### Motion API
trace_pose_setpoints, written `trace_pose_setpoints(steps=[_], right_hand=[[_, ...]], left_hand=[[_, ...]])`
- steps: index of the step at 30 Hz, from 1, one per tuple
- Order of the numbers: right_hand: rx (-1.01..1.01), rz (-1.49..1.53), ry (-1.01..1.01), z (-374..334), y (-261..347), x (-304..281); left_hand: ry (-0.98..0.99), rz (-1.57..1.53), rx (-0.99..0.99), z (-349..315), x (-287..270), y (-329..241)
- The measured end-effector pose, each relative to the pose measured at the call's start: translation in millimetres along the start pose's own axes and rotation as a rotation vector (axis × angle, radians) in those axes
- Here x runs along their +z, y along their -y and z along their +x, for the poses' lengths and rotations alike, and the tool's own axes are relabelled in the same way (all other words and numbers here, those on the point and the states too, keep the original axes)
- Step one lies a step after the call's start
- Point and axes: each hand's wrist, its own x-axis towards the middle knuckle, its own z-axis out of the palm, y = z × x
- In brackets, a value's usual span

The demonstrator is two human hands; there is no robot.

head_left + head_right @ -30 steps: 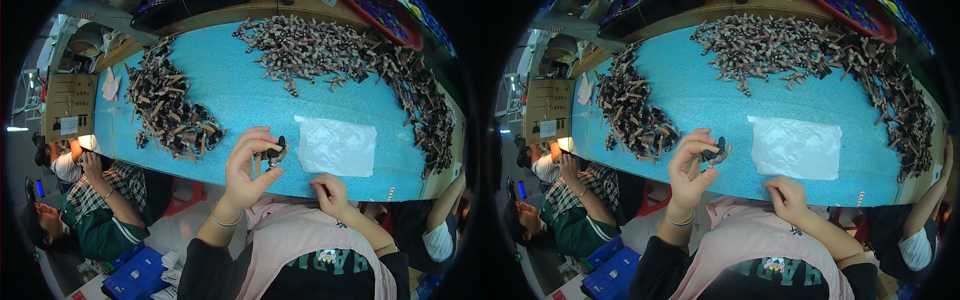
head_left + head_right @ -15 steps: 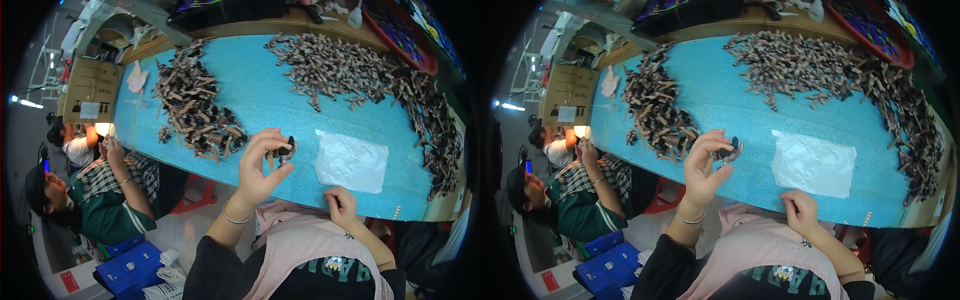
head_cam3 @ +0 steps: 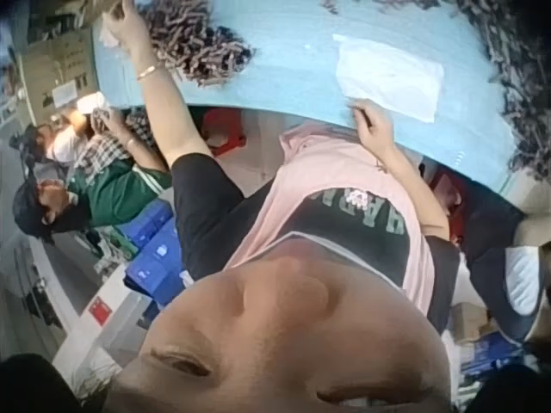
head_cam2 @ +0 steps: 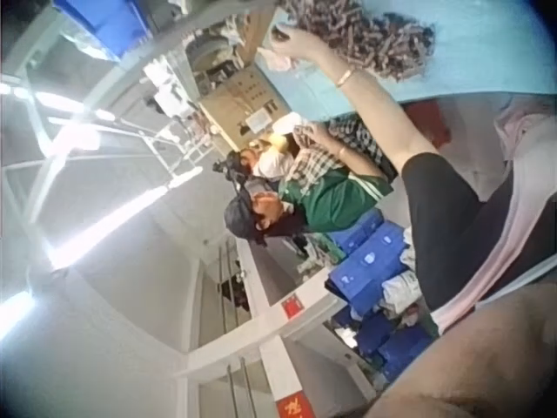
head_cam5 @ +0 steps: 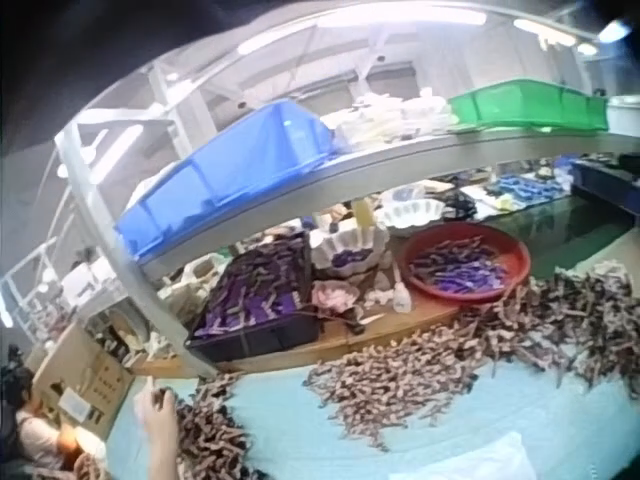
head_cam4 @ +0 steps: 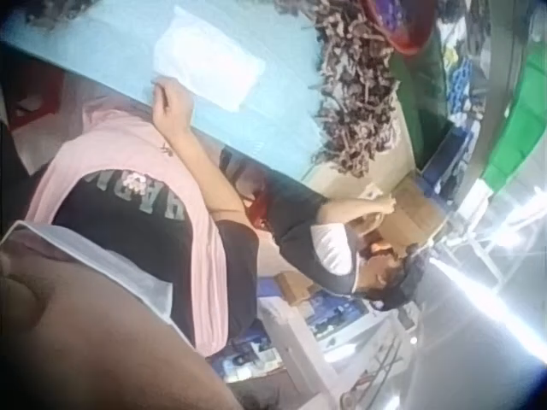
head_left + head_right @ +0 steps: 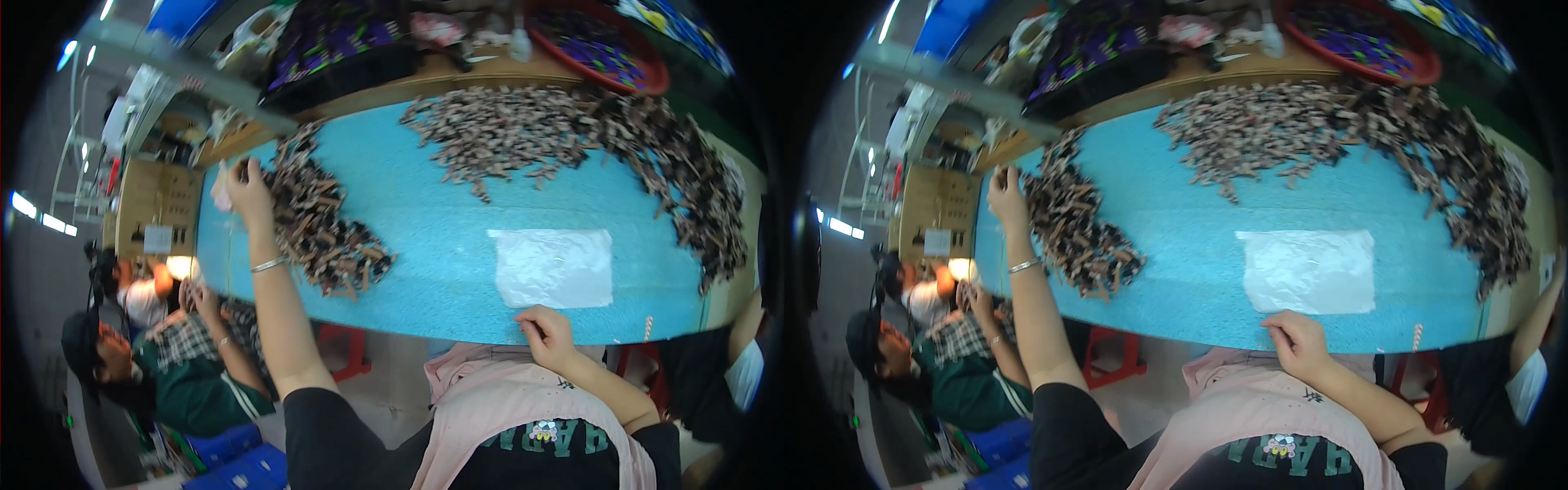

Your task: The person applies adhesive to figurine parts using a squeeze bottle, assembles the toy figurines by joining components together by hand, and lines up the assembled figurines on the table.

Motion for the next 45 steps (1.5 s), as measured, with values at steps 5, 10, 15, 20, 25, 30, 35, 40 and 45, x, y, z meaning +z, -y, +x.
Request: trace_pose_setpoints(steps=[5, 10, 15, 20, 25, 30, 35, 40, 45], right_hand=[[-0.014, 0.011, 0.025, -4, -7, -7], [-0.036, 0.083, -0.015, -9, -12, -4], [-0.074, 0.335, 0.097, -14, -6, -33], [-0.083, 0.089, -0.371, -32, -21, -113], [0.03, -0.377, -1.051, -66, -62, -224], [0.213, -0.609, -1.212, -73, -106, -307], [0.336, -0.814, -0.977, -55, -135, -314], [0.169, -0.636, -0.835, -73, -123, -298], [0.156, -0.595, -0.584, -88, -88, -262]], left_hand=[[0.373, 0.147, -0.239, 0, 16, 10], [0.252, 0.121, 0.199, -25, 8, -27], [0.625, -0.157, 0.396, -113, 39, -151], [1.078, -0.257, 0.667, -216, 85, -254], [1.283, -0.466, 0.802, -305, 141, -332], [1.17, -0.583, 0.952, -375, 198, -423], [1.036, -0.5, 0.947, -430, 243, -466], [1.133, -0.483, 0.896, -431, 215, -442], [1.258, -0.506, 0.867, -410, 153, -394]])
